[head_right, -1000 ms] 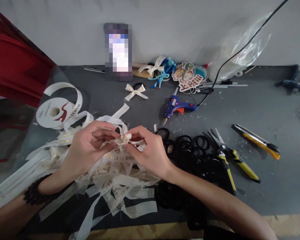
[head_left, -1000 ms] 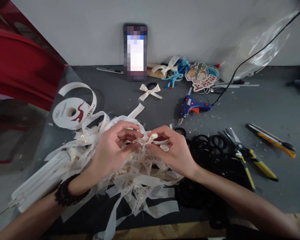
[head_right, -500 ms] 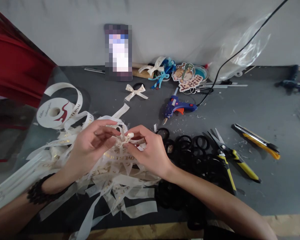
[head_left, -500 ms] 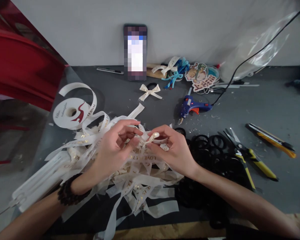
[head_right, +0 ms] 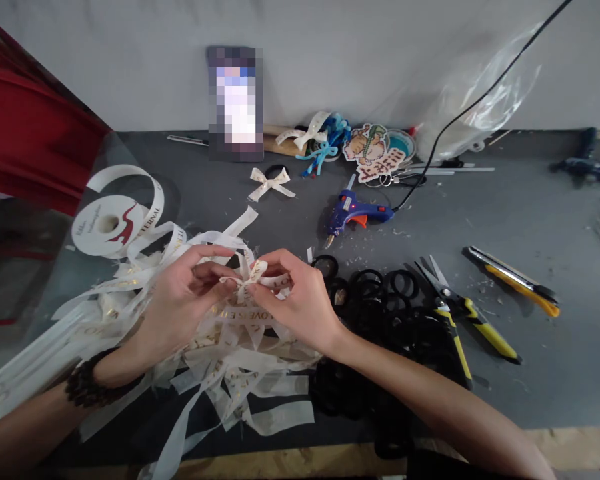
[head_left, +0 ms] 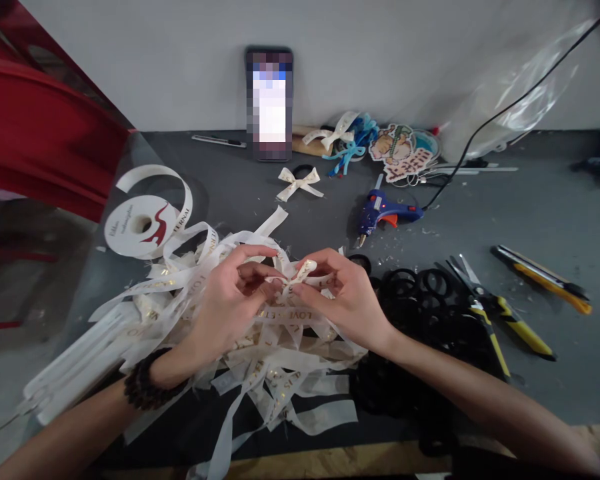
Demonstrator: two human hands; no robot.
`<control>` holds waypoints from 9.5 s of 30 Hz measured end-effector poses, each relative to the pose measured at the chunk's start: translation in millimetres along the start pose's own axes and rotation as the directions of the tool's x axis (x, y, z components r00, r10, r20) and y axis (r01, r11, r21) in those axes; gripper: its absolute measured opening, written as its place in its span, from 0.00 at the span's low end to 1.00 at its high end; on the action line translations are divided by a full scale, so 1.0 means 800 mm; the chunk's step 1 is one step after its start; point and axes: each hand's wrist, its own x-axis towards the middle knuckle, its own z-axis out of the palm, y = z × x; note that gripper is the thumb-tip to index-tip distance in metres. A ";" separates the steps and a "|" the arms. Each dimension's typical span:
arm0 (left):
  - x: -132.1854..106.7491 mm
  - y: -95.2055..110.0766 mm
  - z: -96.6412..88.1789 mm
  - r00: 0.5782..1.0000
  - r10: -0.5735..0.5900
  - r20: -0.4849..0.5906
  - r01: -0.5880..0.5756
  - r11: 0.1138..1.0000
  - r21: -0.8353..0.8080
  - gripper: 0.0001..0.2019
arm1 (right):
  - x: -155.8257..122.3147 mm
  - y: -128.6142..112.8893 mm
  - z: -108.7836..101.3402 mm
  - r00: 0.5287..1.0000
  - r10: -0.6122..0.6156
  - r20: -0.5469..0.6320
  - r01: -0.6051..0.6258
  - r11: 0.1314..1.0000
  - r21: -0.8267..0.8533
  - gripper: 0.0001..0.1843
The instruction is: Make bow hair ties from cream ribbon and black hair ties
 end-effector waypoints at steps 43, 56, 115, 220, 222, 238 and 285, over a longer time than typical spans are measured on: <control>-0.003 -0.001 0.002 0.997 0.062 -0.053 -0.061 0.998 0.020 0.13 | 0.007 0.000 0.000 0.990 0.123 -0.073 -0.104 0.969 0.225 0.13; -0.003 0.003 0.004 0.996 0.059 -0.067 -0.059 0.998 0.007 0.28 | 0.007 0.008 0.001 0.985 0.153 -0.076 -0.127 0.953 0.276 0.15; -0.021 0.004 0.021 0.981 0.177 -0.074 -0.173 0.984 0.053 0.20 | -0.004 -0.009 0.002 0.981 -0.192 -0.024 0.181 0.954 -0.237 0.03; -0.012 -0.003 0.013 0.989 -0.125 0.073 0.138 0.967 -0.212 0.15 | 0.003 0.002 0.001 0.995 0.076 0.069 -0.089 0.974 0.210 0.25; -0.012 -0.004 0.011 0.992 -0.112 0.055 0.120 0.975 -0.185 0.17 | 0.003 0.002 0.001 0.994 0.096 0.058 -0.108 0.965 0.238 0.26; -0.011 -0.004 0.006 0.998 -0.019 -0.064 0.021 1.000 0.019 0.13 | -0.001 0.003 0.001 0.998 0.016 0.054 -0.020 0.996 0.082 0.23; -0.011 -0.001 0.010 1.000 -0.004 0.027 0.006 0.996 -0.094 0.24 | -0.004 -0.005 0.004 0.993 0.002 -0.120 0.008 0.997 0.081 0.09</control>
